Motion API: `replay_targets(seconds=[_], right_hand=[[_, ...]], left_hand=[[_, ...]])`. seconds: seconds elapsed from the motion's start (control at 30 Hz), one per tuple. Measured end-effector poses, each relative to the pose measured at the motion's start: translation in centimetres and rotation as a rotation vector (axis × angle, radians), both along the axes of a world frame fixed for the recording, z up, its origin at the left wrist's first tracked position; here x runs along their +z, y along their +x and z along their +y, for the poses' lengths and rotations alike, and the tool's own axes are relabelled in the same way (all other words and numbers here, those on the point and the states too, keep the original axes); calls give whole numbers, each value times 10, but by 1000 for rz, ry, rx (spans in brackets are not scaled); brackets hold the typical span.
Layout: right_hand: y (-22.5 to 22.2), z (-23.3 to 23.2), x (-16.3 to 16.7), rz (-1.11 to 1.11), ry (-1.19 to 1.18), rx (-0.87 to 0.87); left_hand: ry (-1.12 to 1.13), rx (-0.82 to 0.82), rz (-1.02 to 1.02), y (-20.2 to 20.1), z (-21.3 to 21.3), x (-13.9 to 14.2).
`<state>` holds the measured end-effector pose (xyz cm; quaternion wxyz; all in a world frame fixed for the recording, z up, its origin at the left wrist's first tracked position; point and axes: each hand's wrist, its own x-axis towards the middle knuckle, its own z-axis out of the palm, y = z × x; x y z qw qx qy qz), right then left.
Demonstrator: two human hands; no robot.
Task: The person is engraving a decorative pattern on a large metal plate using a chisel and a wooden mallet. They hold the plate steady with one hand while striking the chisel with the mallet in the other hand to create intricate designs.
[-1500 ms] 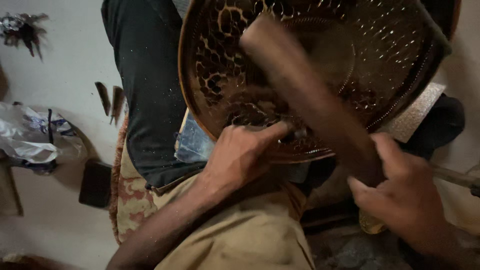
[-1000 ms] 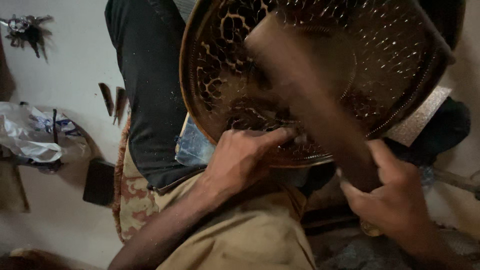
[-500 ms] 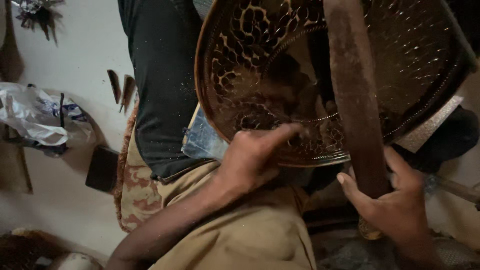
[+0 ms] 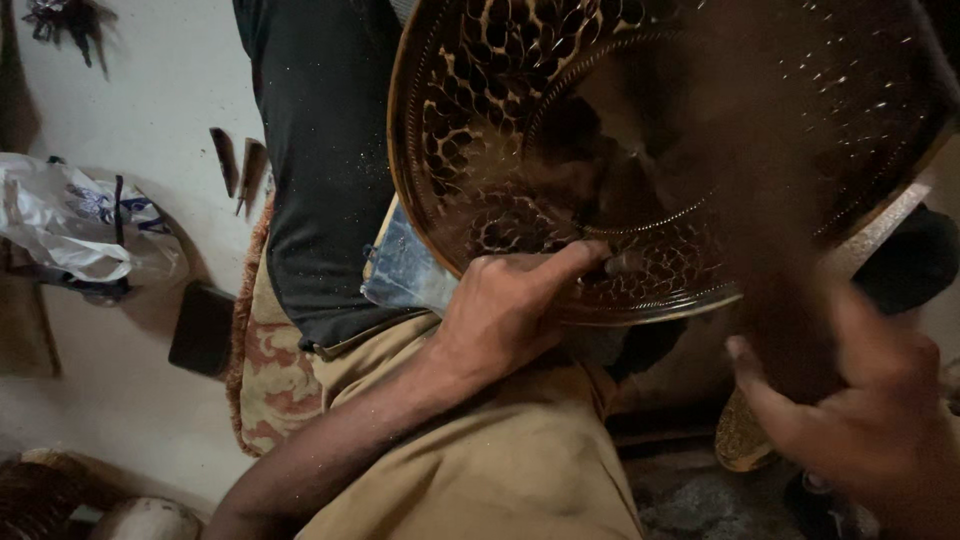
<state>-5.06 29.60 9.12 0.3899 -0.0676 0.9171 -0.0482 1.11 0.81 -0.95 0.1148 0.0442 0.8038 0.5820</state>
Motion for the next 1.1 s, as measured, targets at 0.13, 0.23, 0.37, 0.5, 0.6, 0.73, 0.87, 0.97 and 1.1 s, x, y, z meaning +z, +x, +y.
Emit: replay_targets(seconds=[0.13, 0.23, 0.37, 0.5, 0.6, 0.73, 0.87, 0.97, 1.1], right_hand=[[-12, -20, 8, 66, -281, 379], [-14, -38, 7, 26, -171, -6], [-19, -43, 6, 102, -270, 96], [-17, -31, 4, -182, 9, 14], [-13, -19, 2, 23, -379, -39], [-12, -17, -2, -149, -171, -160], [-11, -35, -6, 87, -198, -100], [-17, -46, -2, -73, 18, -48], [-19, -55, -3, 337, -306, -9]], left_hand=[[-23, -21, 4, -1, 0, 0], [6, -10, -2, -1, 0, 2], [2, -8, -17, -3, 0, 3], [-33, -24, -62, -5, 0, 4], [-24, -6, 4, -6, 0, 5], [-14, -25, -38, -7, 0, 5], [-7, -25, -28, -9, -2, 4], [-23, -35, -13, -10, -3, 4], [3, -30, -23, -11, -3, 3]])
